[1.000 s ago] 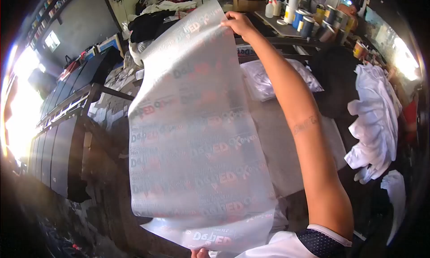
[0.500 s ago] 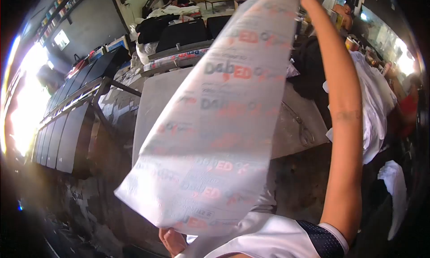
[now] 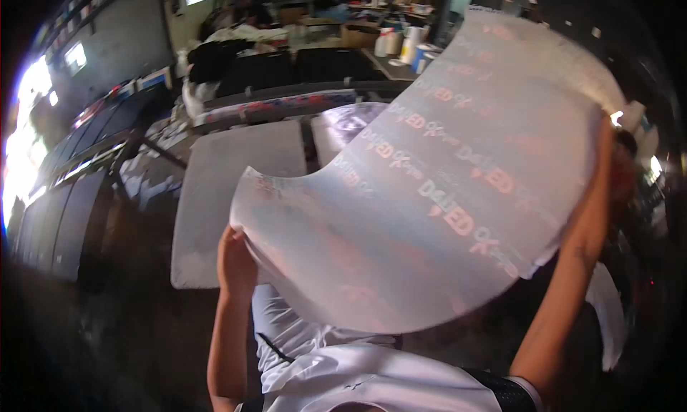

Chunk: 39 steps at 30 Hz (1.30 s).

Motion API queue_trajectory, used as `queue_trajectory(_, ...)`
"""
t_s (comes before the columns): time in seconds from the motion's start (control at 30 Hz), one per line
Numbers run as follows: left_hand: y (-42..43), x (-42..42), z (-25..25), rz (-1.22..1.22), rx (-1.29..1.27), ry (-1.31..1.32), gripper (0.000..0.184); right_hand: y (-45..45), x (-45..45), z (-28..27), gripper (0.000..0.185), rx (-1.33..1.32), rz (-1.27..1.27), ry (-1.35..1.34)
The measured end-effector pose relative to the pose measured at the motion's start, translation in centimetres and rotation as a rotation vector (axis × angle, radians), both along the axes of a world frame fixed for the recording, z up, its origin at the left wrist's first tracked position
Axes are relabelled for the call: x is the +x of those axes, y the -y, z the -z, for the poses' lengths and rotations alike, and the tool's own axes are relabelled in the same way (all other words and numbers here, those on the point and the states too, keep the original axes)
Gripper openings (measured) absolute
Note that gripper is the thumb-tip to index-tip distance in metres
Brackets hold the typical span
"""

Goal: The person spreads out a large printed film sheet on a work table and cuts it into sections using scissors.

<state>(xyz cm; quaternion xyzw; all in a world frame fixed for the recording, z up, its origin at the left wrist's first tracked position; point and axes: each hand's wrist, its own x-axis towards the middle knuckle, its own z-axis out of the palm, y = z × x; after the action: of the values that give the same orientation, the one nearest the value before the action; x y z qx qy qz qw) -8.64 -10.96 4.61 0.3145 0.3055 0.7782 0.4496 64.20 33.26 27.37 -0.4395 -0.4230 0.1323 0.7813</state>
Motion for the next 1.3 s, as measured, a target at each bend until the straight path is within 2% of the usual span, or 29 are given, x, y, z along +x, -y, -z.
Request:
queue_trajectory(0.07, -2.9, -1.4, -0.3, 0.080, 0.030, -0.005, 0.052, 3.3, 1.9, 4.2, 0.025, -0.061, 0.013, -0.082)
queue_trajectory(0.13, -4.7, -3.2, -0.4, -0.030, -0.140, -0.082, 0.046, 5.2, 3.5, 8.7, 0.027, -0.125, 0.007, -0.170)
queue_trajectory(0.23, -7.0, -6.5, 0.9, -0.090, -0.216, -0.240, 0.051, 6.0, 6.5, 14.9, 0.030, -0.198, -0.039, -0.299)
queue_trajectory(0.3, -7.4, -8.2, 1.4, -0.047, -0.198, -0.246, 0.049, 6.6, 7.4, 17.3, 0.033, -0.226, -0.104, -0.359)
queue_trajectory(0.33, -7.2, -8.9, 1.5, -0.028, -0.248, -0.351, 0.048, 6.6, 7.7, 17.8, 0.034, -0.240, -0.156, -0.379)
queue_trajectory(0.4, -6.8, -9.0, 2.2, -0.033, -0.309, -0.404, 0.046, 6.5, 8.0, 18.7, 0.037, -0.275, -0.264, -0.419)
queue_trajectory(0.53, -5.0, -8.9, 3.7, 0.097, -0.316, -0.354, 0.047, 9.8, 4.8, 14.3, 0.043, -0.524, -0.428, -0.480)
queue_trajectory(0.6, -4.9, -7.9, 4.6, 0.017, -0.435, -0.106, 0.049, 8.7, 5.7, 14.2, 0.041, -0.531, -0.424, -0.422)
queue_trajectory(0.63, -5.1, -8.2, 5.6, 0.006, -0.449, -0.101, 0.049, 7.7, 6.4, 14.1, 0.039, -0.526, -0.425, -0.369)
queue_trajectory(0.67, -5.9, -8.9, 6.7, 0.148, -0.485, -0.127, 0.050, 6.3, 7.8, 14.3, 0.040, -0.561, -0.551, -0.345)
queue_trajectory(0.7, -6.7, -9.6, 6.9, 0.292, -0.517, -0.155, 0.051, 5.6, 7.2, 14.5, 0.040, -0.568, -0.563, -0.349)
queue_trajectory(0.73, -7.1, -7.6, 4.7, 0.187, -0.633, -0.232, 0.043, 5.5, 6.3, 14.0, 0.041, -0.488, -0.451, -0.229)
queue_trajectory(0.77, -7.3, -6.9, 4.8, 0.178, -0.636, -0.231, 0.043, 5.4, 5.6, 13.1, 0.041, -0.404, -0.339, -0.109)
queue_trajectory(0.8, -7.6, -6.5, 5.2, 0.072, -0.566, -0.345, 0.041, 7.1, 2.9, 11.7, 0.043, -0.369, -0.183, 0.033)
queue_trajectory(0.83, -8.0, -5.9, 5.3, -0.039, -0.490, -0.456, 0.038, 7.6, 2.4, 10.3, 0.043, -0.362, -0.195, 0.036)
queue_trajectory(0.9, -7.1, -4.6, 3.0, -0.079, -0.460, -0.466, 0.034, 7.7, 1.4, 8.8, 0.043, -0.258, -0.187, 0.030)
queue_trajectory(0.97, -6.5, -4.5, 2.4, -0.199, -0.343, -0.568, 0.034, 7.2, 1.5, 7.0, 0.045, -0.265, -0.200, 0.005)
queue_trajectory(1.03, -5.9, -4.4, 1.1, -0.241, -0.330, -0.565, 0.034, 7.3, 1.5, 5.3, 0.046, -0.274, -0.209, -0.016)
queue_trajectory(1.1, -5.7, -4.7, 0.4, -0.285, -0.305, -0.561, 0.034, 7.4, 1.3, 3.6, 0.053, -0.153, -0.021, 0.187)
queue_trajectory(1.23, -5.8, -5.2, -2.9, -0.438, -0.220, -0.602, 0.037, 5.5, 3.5, 1.5, 0.055, -0.124, 0.036, 0.185)
queue_trajectory(1.3, -6.1, -5.7, -4.5, -0.469, -0.193, -0.605, 0.037, 2.5, 8.0, 0.5, 0.058, -0.154, 0.073, 0.071)
